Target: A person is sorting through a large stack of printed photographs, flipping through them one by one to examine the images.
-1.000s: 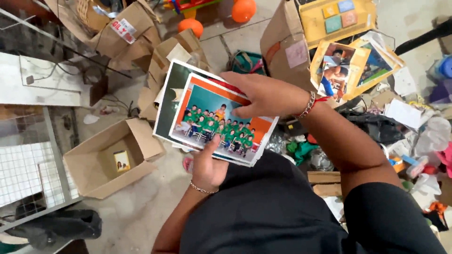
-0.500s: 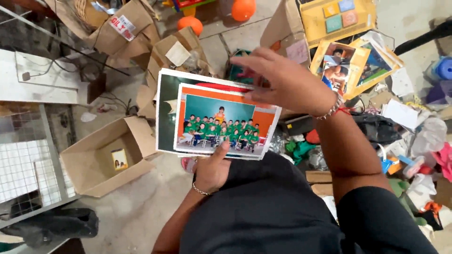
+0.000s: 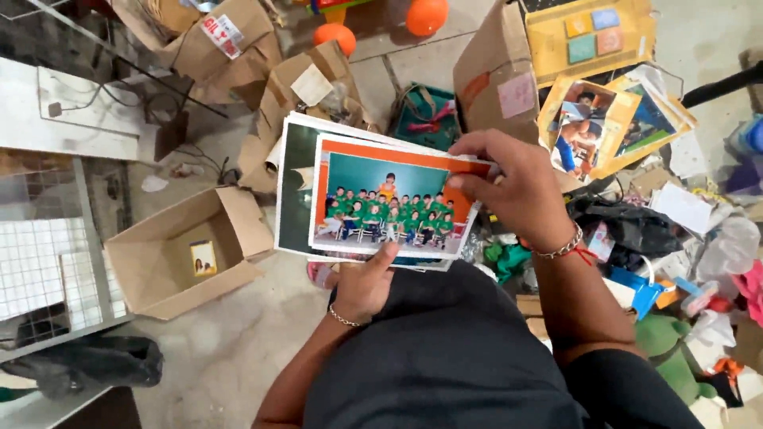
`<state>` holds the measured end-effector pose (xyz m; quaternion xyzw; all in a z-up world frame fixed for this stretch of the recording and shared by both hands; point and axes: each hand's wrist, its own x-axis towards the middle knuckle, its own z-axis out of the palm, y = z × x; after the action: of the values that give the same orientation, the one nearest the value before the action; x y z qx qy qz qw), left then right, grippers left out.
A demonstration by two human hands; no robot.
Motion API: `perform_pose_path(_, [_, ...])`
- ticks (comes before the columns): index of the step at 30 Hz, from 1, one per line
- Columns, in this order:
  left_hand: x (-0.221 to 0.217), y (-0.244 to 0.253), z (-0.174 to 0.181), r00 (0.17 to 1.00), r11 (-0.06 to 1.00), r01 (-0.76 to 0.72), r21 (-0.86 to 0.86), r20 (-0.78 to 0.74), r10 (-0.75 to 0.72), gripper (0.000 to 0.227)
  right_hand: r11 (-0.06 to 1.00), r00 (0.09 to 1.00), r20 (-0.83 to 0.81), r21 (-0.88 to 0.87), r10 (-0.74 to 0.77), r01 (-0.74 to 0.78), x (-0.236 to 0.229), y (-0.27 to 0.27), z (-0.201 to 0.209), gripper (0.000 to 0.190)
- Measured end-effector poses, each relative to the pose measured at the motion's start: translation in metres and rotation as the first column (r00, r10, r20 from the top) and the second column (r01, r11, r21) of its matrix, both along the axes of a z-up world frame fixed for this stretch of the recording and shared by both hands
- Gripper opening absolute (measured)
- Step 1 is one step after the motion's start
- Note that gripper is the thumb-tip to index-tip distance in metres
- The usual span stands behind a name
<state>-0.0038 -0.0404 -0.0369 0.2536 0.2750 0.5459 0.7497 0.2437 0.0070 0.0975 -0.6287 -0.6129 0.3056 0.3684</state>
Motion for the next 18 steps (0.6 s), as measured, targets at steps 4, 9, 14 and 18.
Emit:
perform_pose_path(4, [-0.015, -0.011, -0.066, 0.999, 0.999, -0.006, -0.034, -0.034, 0.005, 0.074, 0.998, 0.998, -0.026, -0.004, -0.06, 0.06, 0.004, 0.001, 0.002, 0.02])
perform_pose_path(9, [0.002, 0.002, 0.006, 0.999, 0.995, -0.003, 0.097, -0.034, 0.006, 0.062, 0.999, 0.993, -0.109, 0.034, -0.036, 0.04, 0.019, 0.007, -0.012, 0.011])
perform_pose_path(14, [-0.002, -0.001, 0.001, 1.0, 0.997, 0.0, 0.072, -0.017, 0.001, 0.062, 1.0, 0.989, -0.147, 0.021, -0.013, 0.016, 0.009, 0.005, 0.005, 0.013])
perform_pose_path(18, [-0.005, -0.003, -0.025, 1.0, 0.998, 0.001, 0.057, -0.013, 0.0, 0.059, 1.0, 0.993, -0.118, 0.029, -0.009, 0.012, 0.009, 0.004, 0.01, 0.009])
